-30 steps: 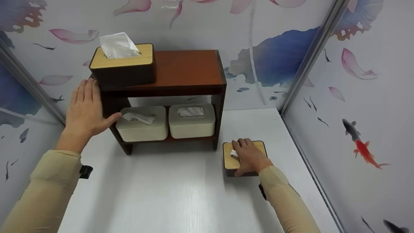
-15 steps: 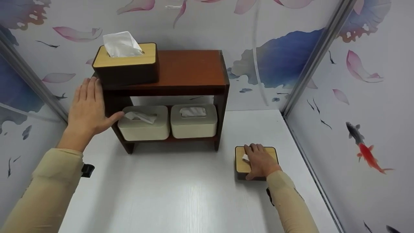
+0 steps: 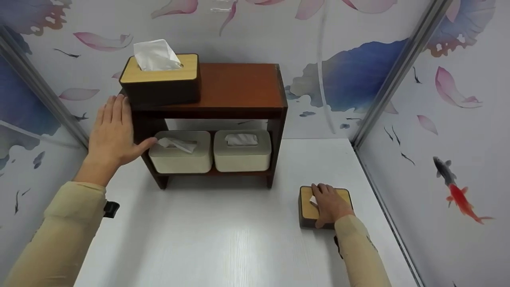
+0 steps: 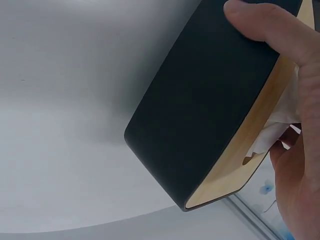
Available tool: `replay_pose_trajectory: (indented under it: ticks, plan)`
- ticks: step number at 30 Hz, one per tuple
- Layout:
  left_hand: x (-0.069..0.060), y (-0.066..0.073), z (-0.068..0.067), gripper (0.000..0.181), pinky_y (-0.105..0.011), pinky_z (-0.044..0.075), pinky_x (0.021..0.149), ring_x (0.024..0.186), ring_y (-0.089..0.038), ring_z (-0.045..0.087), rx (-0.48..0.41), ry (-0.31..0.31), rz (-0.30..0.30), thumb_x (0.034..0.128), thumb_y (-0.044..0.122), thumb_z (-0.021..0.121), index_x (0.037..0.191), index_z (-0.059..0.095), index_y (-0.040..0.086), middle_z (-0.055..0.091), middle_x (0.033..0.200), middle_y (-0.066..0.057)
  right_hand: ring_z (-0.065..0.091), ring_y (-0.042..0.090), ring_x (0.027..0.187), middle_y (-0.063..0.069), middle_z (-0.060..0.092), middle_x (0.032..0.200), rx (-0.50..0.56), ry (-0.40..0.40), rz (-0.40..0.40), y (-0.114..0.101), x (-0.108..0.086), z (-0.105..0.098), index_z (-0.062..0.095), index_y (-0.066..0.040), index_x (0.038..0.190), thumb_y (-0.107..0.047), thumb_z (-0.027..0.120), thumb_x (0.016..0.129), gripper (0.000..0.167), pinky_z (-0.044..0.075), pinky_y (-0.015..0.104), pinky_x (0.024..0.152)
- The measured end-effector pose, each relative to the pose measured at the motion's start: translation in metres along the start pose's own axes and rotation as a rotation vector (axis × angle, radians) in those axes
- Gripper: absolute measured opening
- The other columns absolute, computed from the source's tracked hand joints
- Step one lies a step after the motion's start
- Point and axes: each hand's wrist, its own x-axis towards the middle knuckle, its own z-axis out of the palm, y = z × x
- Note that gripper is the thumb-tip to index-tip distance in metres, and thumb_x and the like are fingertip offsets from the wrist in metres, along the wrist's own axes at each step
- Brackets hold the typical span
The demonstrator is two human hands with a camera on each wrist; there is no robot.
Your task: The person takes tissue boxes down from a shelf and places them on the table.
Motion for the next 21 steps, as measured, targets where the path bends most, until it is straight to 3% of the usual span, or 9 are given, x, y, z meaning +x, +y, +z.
replay_pose_trajectory:
  ticks: [13, 21]
  plan:
    - [0.002, 0.002, 0.0, 0.116, -0.046, -0.003, 0.126, 0.152, -0.036, -0.007, 0.002, -0.001, -0.011, 0.0876, 0.071, 0.047, 0.153, -0.012, -0.005, -0.007, 0.163, -0.023, 0.041, 0.049, 0.13, 0.028, 0.039, 0.143, -0.034, 0.027, -0.017, 0.011, 0.0, 0.009, 0.027, 0.003, 0.148, -0.02, 0.09, 0.05, 0.119, 0.044, 0.061, 0.101]
    - [0.001, 0.001, 0.002, 0.116, -0.046, -0.002, 0.126, 0.152, -0.036, -0.007, 0.014, -0.001, -0.016, 0.0877, 0.072, 0.047, 0.153, -0.011, -0.004, -0.007, 0.163, -0.022, 0.037, 0.044, 0.136, 0.028, 0.037, 0.147, -0.089, 0.065, -0.044, 0.009, -0.002, 0.006, 0.029, 0.004, 0.149, -0.018, 0.094, 0.05, 0.121, 0.034, 0.059, 0.111]
